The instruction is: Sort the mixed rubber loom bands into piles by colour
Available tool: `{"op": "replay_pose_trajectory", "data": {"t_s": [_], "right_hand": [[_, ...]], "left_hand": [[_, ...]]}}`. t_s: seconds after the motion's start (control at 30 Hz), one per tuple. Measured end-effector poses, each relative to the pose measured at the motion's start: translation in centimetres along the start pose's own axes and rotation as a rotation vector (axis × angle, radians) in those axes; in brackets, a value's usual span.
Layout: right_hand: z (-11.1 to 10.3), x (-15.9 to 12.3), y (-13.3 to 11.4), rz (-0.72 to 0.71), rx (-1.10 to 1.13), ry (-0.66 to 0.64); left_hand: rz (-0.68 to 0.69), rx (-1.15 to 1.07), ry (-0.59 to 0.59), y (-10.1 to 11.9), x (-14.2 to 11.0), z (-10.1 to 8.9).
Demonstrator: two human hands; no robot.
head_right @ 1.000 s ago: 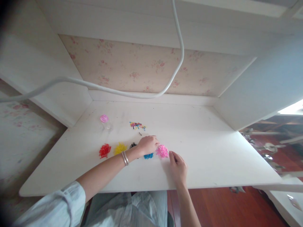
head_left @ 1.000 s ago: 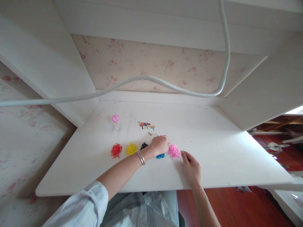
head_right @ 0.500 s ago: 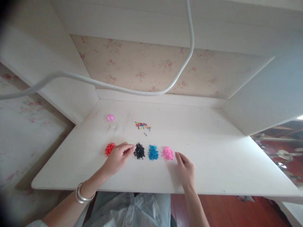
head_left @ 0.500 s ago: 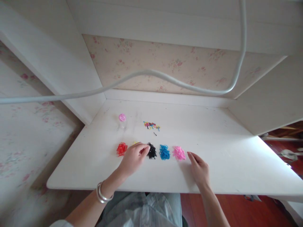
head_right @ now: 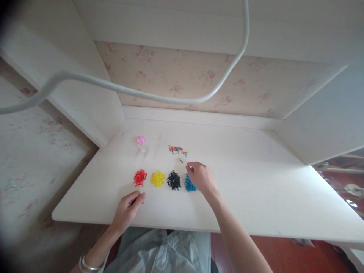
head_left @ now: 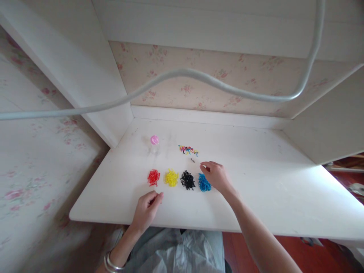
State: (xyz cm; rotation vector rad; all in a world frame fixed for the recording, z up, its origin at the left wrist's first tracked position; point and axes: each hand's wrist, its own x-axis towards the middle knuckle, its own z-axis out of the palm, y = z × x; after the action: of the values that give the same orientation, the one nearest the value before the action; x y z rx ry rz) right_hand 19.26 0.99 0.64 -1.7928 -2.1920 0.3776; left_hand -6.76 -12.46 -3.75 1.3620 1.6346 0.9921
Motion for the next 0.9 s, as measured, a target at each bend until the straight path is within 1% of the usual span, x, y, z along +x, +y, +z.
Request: {"op": "replay_pose_trajectory", "data": {"t_s": [0.07,0.13,0.23,0.33,0.47,0.57,0.63,0.77,0.83,0.9], "right_hand": [[0.6,1.6,-0.8,0.006,-0.129,-0.105],[1.2,2.8,-1.4,0.016,-0.209,-0.183],[1.9,4.0,-1.9,0.022,-0.237,-0.229],[2.4,4.4,-2.0,0.026,-0.252,-0.246],[2.5,4.3,-2.1,0.016,-0.246,-0.240],[2.1,3.8,-2.3,-0.018,-0.218,-0.231],[1.6,3.2,-2.4,-0.066,-0.174,-0.237],[0.6,2.0,-2.6,-0.222,-0.025,-0.278],[0.3,1.6,-2.8,-0.264,-0.016,-0.307],[0.0,1.4,-2.9,-0.273,-0.055,-0.335]], "left_hand": [[0.003,-0.003,-0.002,0.0,0.1,0.0],[0.008,0.005,-0.007,0.1,0.2,-0.1],[0.029,0.024,-0.010,0.1,0.1,-0.2],[0.047,0.042,-0.016,0.2,0.1,-0.2],[0.059,0.071,-0.023,0.1,0.2,-0.1],[0.063,0.087,-0.033,0.1,0.3,-0.1],[0.063,0.089,-0.038,0.0,0.3,-0.1],[0.059,0.086,-0.050,-0.1,0.3,0.0],[0.063,0.088,-0.054,-0.2,0.3,0.1],[0.064,0.090,-0.054,-0.2,0.4,0.1]]}}
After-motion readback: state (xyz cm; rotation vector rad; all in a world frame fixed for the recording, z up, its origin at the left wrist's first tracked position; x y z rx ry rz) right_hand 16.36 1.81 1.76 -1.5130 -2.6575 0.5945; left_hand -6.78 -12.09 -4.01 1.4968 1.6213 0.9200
